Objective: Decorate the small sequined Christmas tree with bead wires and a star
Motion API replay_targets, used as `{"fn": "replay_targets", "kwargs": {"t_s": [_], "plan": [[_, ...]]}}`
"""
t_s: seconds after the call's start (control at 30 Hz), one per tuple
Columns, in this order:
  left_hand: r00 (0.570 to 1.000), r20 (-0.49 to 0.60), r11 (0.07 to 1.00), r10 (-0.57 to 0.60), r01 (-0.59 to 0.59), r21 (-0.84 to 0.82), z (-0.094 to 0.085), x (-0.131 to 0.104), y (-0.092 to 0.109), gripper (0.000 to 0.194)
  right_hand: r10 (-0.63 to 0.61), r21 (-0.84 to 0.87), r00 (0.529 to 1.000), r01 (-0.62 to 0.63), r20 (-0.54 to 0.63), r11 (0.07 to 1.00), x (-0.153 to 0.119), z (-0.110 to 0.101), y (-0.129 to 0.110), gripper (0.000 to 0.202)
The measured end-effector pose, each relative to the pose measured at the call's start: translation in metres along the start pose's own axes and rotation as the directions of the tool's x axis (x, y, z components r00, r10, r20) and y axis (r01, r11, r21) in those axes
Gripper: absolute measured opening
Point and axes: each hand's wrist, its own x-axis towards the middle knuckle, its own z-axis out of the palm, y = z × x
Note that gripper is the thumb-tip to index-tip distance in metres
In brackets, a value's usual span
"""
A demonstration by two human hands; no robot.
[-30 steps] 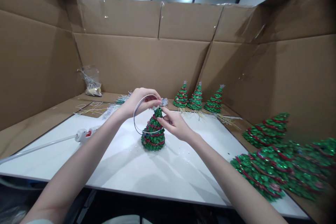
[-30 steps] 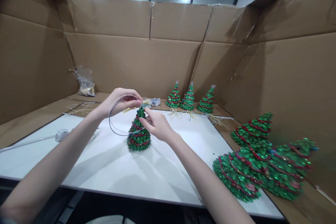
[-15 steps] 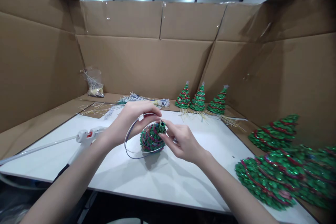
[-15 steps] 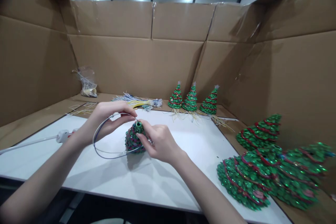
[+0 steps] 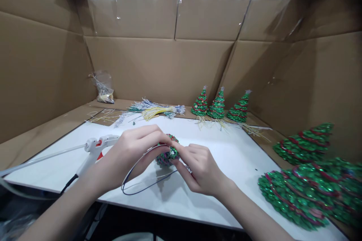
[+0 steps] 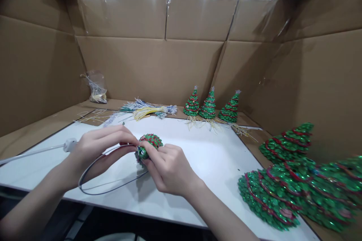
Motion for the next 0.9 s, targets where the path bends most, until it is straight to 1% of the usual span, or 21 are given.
{"fn": "replay_targets", "kwargs": {"t_s": [0.17,0.43,0.53,0.67,0.9], "plan": [[0.999,0.050,0.998,-0.005,0.001,0.070,-0.005,-0.004,0.007,0.013,-0.013,-0.010,1.000,0.013,-0.005,1.000,-0.001,0.001,-0.002,0.040],[0.993,0.107,0.965,0.055,-0.080,0.250,-0.011,-0.005,0.018,0.011,-0.008,-0.012,1.000,0.008,0.004,1.000,0.000,0.001,-0.007,0.043],[0.989,0.131,0.962,0.062,-0.094,0.257,-0.010,-0.007,0.017,0.016,0.001,-0.001,1.000,-0.001,0.005,1.000,0.001,0.002,-0.008,0.044],[0.990,0.121,0.957,0.075,-0.106,0.269,-0.009,-0.010,0.014,0.021,0.011,0.015,1.000,-0.012,0.009,1.000,0.002,0.003,-0.008,0.043],[0.990,0.088,0.956,0.114,-0.133,0.261,-0.009,-0.008,0.018,0.015,0.024,0.016,1.000,-0.024,0.008,1.000,0.001,0.002,-0.008,0.039]]}}
